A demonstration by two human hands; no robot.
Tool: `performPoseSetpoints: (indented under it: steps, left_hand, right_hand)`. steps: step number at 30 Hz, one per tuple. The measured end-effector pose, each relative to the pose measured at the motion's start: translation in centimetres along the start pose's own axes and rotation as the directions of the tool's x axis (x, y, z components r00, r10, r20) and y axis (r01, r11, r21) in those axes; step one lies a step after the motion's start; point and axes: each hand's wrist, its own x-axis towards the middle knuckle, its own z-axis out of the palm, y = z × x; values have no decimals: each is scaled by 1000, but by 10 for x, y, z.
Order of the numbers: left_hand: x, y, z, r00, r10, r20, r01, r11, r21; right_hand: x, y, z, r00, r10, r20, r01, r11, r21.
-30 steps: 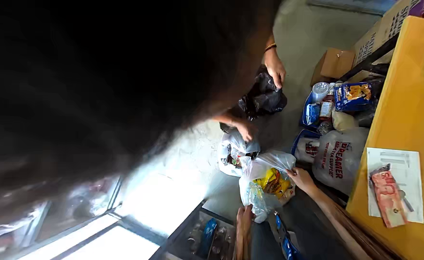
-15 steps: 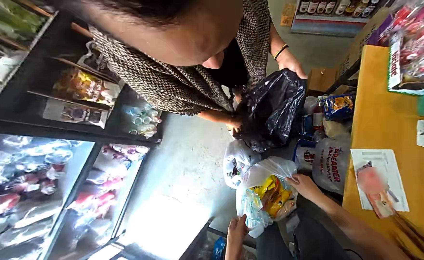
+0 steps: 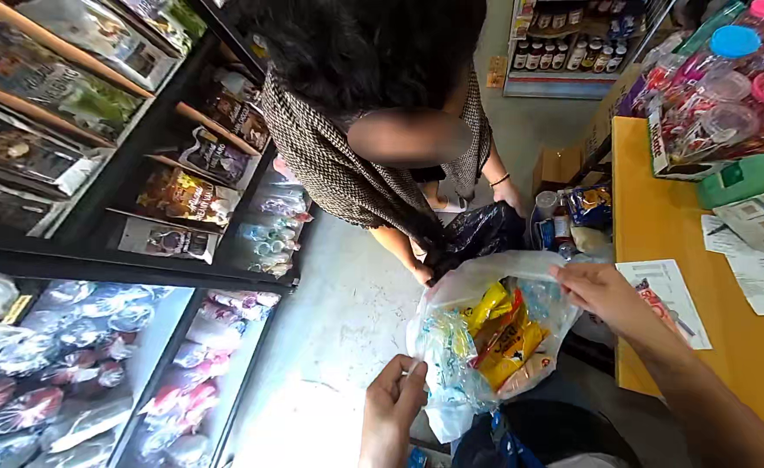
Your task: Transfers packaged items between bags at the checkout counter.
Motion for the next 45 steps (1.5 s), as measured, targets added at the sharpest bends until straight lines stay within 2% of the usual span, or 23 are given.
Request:
performPoseSetpoints:
  steps: [4,9,14,18,23,29,37,45]
  left_hand:
    - [14,25,9,992,123,-33,-124,992,-32]
    - [48,45,36,979,151,-134,-159,986,-48]
    - [91,52,64,982,130,-140,-127,991,28]
    - [123,49,80,984,52,-169,-36,995,97]
    - [166,32,90,986,-34,-161,59,987,152]
    - [223,-1,96,976,-184,-118,213,921,326]
    - [293,-64,130,957,-281,-70,285,872,397]
    - [360,-111,165,952,-306,-8,265,810,523]
  right_hand:
    - [20,-25,-3,996,-92,9,92,996,16]
    - [70,-23,-11,995,-76,66,74,997,24]
    - [122,2,-23,997,13,78,-19,997,79]
    - [144,26,-26,990,98,106,-107,991,86]
    - [162,52,-25,970,218,103,-221,975,17]
    - [182,81,-17,950,296,102,-294,955,-32]
    - [211,142,-8,893,446,66,-447,895,-6]
    - [251,194,-7,832,555,26,-554,826,101]
